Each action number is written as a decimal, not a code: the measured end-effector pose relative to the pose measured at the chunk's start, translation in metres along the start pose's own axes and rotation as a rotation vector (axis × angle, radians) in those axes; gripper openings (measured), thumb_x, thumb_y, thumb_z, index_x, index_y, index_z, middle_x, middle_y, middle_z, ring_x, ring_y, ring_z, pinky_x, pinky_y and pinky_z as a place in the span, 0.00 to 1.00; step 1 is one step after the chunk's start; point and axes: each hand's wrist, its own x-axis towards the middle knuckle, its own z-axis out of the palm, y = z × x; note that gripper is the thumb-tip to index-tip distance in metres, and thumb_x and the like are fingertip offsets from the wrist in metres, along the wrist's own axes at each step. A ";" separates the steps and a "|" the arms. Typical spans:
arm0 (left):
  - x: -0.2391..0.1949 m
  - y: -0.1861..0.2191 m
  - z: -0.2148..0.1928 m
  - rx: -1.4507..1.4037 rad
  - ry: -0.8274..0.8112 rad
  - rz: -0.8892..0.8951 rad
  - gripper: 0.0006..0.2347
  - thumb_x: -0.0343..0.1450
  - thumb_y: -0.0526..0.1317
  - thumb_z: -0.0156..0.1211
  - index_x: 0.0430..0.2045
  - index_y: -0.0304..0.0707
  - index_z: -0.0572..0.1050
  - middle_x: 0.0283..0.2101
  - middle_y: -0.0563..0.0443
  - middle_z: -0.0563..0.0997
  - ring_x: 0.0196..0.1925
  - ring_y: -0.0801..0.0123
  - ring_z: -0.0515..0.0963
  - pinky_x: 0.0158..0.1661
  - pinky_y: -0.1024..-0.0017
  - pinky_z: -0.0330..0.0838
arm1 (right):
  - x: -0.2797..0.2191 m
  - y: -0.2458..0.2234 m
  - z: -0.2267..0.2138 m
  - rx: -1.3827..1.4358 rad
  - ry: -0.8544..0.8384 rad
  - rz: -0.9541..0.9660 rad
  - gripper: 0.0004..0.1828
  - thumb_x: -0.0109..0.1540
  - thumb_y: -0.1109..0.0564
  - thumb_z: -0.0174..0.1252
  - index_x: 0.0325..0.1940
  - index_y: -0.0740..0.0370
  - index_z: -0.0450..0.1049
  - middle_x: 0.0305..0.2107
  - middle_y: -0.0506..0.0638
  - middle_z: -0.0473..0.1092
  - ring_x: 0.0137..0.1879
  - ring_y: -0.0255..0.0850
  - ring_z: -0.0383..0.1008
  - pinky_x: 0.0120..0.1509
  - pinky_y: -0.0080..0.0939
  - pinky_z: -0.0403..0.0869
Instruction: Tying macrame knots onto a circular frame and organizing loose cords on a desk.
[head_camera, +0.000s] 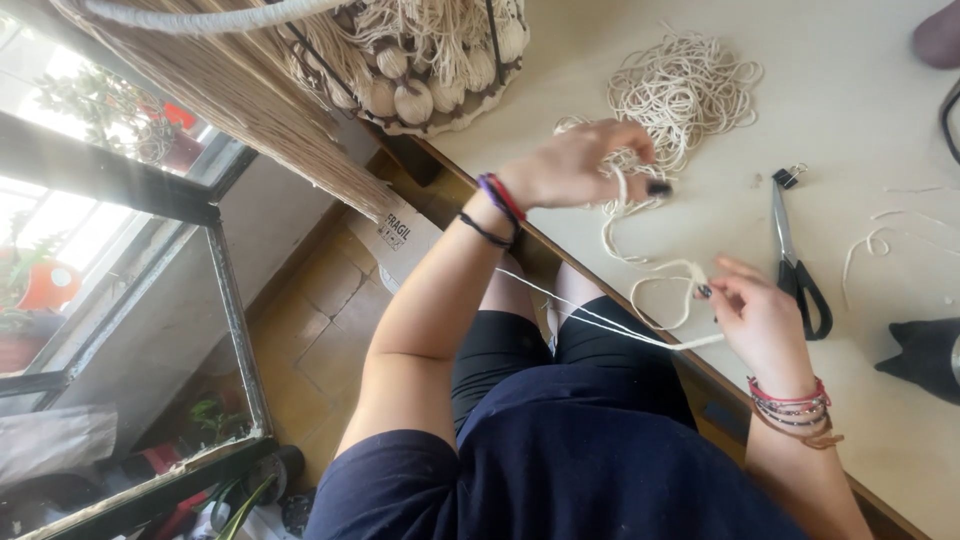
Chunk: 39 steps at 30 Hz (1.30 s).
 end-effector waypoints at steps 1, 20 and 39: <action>0.005 0.002 0.010 0.163 0.007 -0.007 0.25 0.67 0.65 0.50 0.48 0.50 0.73 0.56 0.48 0.77 0.56 0.59 0.75 0.55 0.58 0.68 | -0.003 -0.020 -0.012 0.193 0.049 -0.099 0.09 0.65 0.61 0.56 0.44 0.62 0.82 0.62 0.50 0.73 0.38 0.40 0.77 0.48 0.39 0.73; 0.013 -0.069 0.079 0.301 0.122 0.145 0.34 0.57 0.22 0.47 0.62 0.37 0.70 0.70 0.33 0.64 0.74 0.43 0.63 0.71 0.51 0.60 | -0.023 -0.076 -0.050 0.505 -0.172 -0.060 0.14 0.67 0.61 0.52 0.45 0.58 0.85 0.37 0.40 0.82 0.30 0.32 0.74 0.43 0.28 0.72; -0.139 -0.089 0.112 0.351 -0.254 -0.289 0.17 0.76 0.49 0.39 0.38 0.43 0.79 0.39 0.47 0.85 0.40 0.53 0.81 0.43 0.56 0.72 | -0.053 -0.050 -0.046 0.843 0.190 -0.030 0.11 0.76 0.59 0.50 0.48 0.70 0.72 0.34 0.56 0.70 0.30 0.36 0.59 0.38 0.33 0.60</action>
